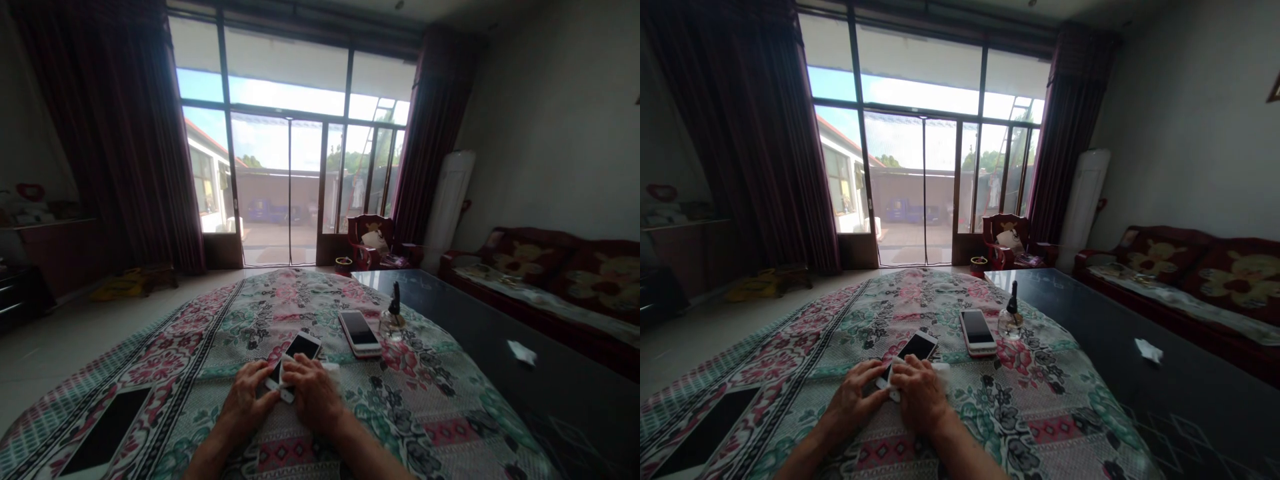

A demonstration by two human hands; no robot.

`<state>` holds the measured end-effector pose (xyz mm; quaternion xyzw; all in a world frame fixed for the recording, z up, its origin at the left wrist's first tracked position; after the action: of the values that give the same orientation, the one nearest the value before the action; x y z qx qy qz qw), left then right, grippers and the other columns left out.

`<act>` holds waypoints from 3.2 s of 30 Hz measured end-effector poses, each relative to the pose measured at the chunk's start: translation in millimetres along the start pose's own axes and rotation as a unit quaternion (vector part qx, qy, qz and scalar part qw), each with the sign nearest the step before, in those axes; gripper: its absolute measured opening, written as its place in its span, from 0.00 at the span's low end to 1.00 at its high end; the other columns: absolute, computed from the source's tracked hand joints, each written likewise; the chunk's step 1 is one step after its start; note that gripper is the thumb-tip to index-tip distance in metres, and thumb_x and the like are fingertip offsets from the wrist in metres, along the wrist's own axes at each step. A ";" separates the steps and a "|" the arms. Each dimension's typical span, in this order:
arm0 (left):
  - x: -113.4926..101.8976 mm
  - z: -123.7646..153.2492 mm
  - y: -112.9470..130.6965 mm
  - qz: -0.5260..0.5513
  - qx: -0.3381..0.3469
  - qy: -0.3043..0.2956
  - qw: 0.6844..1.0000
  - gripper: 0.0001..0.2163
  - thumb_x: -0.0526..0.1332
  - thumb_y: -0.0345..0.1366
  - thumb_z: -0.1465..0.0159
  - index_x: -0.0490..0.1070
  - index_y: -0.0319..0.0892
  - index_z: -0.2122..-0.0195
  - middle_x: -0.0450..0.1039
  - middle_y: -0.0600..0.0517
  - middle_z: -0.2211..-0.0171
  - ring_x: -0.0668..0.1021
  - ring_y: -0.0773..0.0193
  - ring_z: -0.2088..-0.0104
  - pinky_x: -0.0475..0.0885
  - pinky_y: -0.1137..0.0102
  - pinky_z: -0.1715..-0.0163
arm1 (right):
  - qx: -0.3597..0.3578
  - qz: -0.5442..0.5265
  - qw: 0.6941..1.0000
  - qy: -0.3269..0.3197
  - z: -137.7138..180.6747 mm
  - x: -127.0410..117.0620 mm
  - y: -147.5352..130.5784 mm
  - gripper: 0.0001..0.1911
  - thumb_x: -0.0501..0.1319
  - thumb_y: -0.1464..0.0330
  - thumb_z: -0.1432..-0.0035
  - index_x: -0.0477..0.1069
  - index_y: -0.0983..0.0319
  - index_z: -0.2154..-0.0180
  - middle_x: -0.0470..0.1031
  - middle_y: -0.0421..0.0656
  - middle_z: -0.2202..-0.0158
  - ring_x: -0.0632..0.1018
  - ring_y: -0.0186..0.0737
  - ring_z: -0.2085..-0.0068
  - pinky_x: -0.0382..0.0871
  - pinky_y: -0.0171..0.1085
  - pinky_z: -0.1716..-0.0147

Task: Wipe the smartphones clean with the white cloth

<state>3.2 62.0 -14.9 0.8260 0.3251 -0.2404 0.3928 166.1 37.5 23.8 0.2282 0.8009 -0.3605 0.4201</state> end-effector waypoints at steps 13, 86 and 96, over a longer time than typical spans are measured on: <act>-4.6 -0.8 10.6 -0.013 -0.007 -0.013 1.000 0.17 0.67 0.36 0.50 0.78 0.41 0.58 0.77 0.44 0.53 0.76 0.48 0.50 0.72 0.52 0.48 | 0.163 0.068 0.984 0.039 -42.2 -7.4 55.5 0.21 0.50 0.75 0.42 0.75 0.56 0.54 0.72 0.40 0.44 0.64 0.45 0.39 0.55 0.43 0.42; -2.1 1.0 22.5 -0.030 -0.007 -0.020 0.999 0.15 0.67 0.40 0.46 0.75 0.46 0.57 0.74 0.46 0.53 0.72 0.49 0.48 0.68 0.52 0.47 | 0.130 0.102 0.986 -0.005 -10.2 -24.1 63.9 0.28 0.50 0.79 0.46 0.68 0.63 0.44 0.63 0.47 0.38 0.60 0.48 0.36 0.53 0.48 0.39; -1.6 -0.6 20.4 -0.028 -0.013 -0.020 0.999 0.15 0.67 0.39 0.47 0.76 0.45 0.58 0.75 0.46 0.54 0.73 0.49 0.49 0.69 0.51 0.47 | -0.040 0.014 0.999 -0.013 10.4 -14.0 1.9 0.13 0.55 0.74 0.47 0.75 0.59 0.63 0.76 0.44 0.54 0.72 0.42 0.51 0.60 0.40 0.45</act>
<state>17.0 52.1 -3.4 0.8064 0.3433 -0.2637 0.4029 180.3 29.8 30.7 0.2179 0.8056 -0.3254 0.4446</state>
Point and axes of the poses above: each hand's wrist, its own z-axis away from the middle knuckle, its own x-axis out of the palm, y = z × x, the point moved 6 cm from there along -z, towards the middle knuckle
